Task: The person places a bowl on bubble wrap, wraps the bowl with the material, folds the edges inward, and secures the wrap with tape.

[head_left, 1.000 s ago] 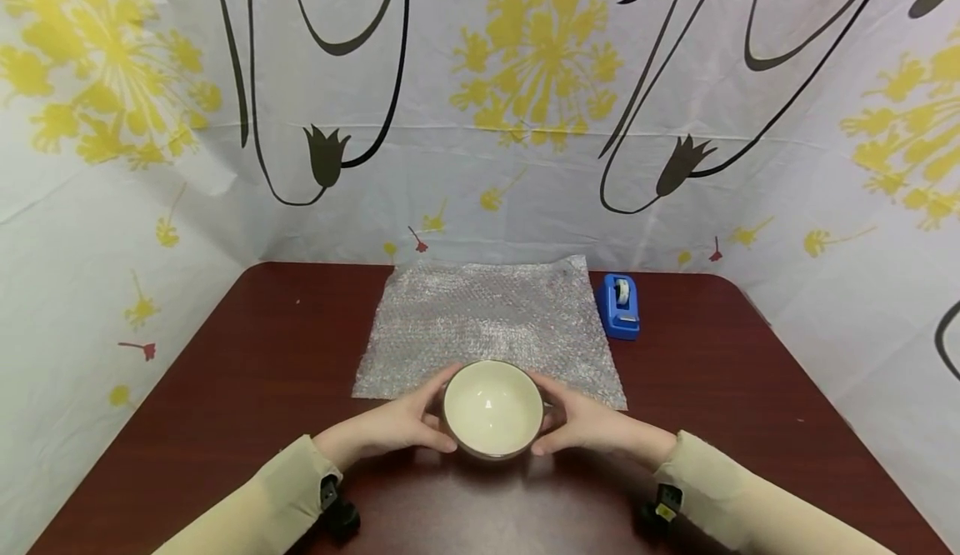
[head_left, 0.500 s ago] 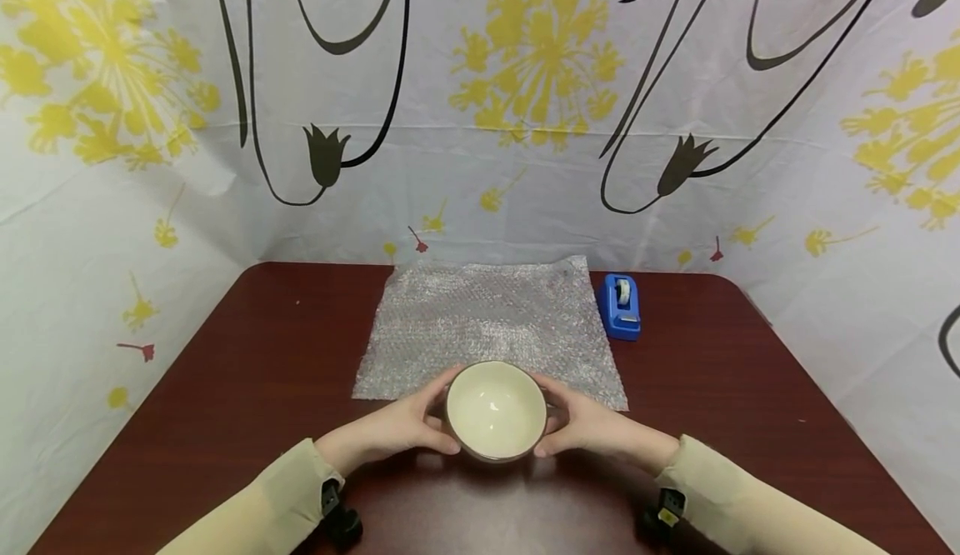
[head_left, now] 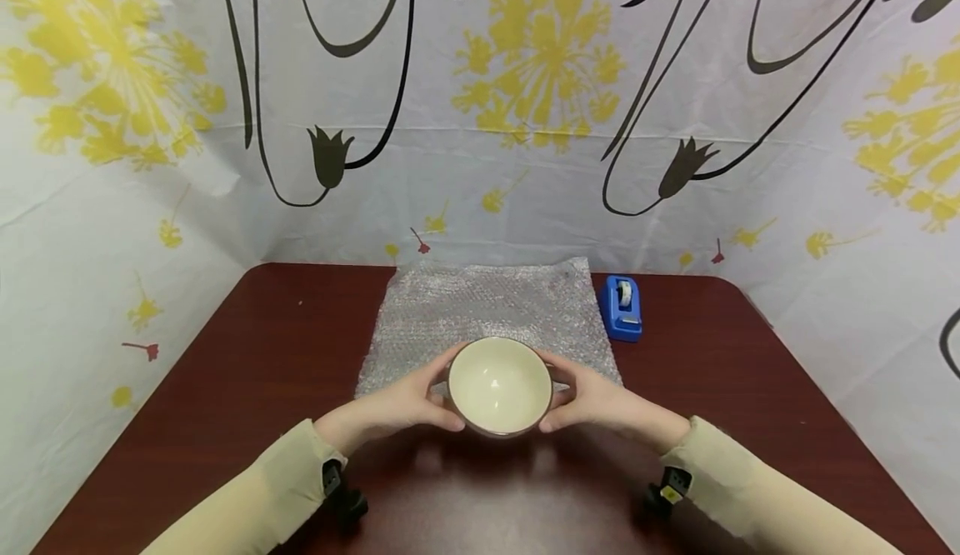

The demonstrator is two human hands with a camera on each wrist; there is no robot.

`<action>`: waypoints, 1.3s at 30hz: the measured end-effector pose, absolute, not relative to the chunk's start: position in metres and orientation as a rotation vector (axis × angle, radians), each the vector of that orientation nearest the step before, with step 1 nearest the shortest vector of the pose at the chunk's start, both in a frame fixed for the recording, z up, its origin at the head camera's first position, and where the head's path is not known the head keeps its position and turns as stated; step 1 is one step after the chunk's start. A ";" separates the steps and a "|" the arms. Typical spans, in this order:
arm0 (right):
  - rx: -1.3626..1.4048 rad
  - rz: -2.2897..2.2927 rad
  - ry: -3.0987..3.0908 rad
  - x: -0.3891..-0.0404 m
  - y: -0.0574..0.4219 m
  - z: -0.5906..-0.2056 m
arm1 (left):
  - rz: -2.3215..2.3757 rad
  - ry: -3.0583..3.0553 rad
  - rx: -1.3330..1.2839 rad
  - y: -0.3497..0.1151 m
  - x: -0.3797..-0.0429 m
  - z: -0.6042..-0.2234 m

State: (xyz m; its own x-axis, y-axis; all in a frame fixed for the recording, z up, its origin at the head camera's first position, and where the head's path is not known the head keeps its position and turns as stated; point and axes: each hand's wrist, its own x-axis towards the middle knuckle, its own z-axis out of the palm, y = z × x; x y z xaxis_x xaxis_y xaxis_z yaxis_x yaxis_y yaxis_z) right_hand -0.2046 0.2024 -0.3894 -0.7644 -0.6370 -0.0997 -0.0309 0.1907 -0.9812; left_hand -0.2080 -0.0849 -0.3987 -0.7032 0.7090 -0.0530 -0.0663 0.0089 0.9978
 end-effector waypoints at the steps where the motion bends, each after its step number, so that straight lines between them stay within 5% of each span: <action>1: -0.616 -1.615 1.979 -0.206 0.202 -0.387 | 1.747 1.736 0.669 -0.085 -0.210 -0.396; 39: -0.447 -1.825 1.920 -0.309 0.199 -0.342 | 1.790 1.912 0.612 -0.070 -0.322 -0.357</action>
State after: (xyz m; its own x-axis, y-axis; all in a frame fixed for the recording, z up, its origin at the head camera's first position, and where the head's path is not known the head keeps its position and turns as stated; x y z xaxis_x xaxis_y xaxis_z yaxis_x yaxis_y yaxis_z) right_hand -0.3090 0.1991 -0.3421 -0.8456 -0.5244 -0.0997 0.0728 0.0717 -0.9948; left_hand -0.3222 -0.0697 -0.3572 -0.8013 0.5979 -0.0223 0.0170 0.0600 0.9981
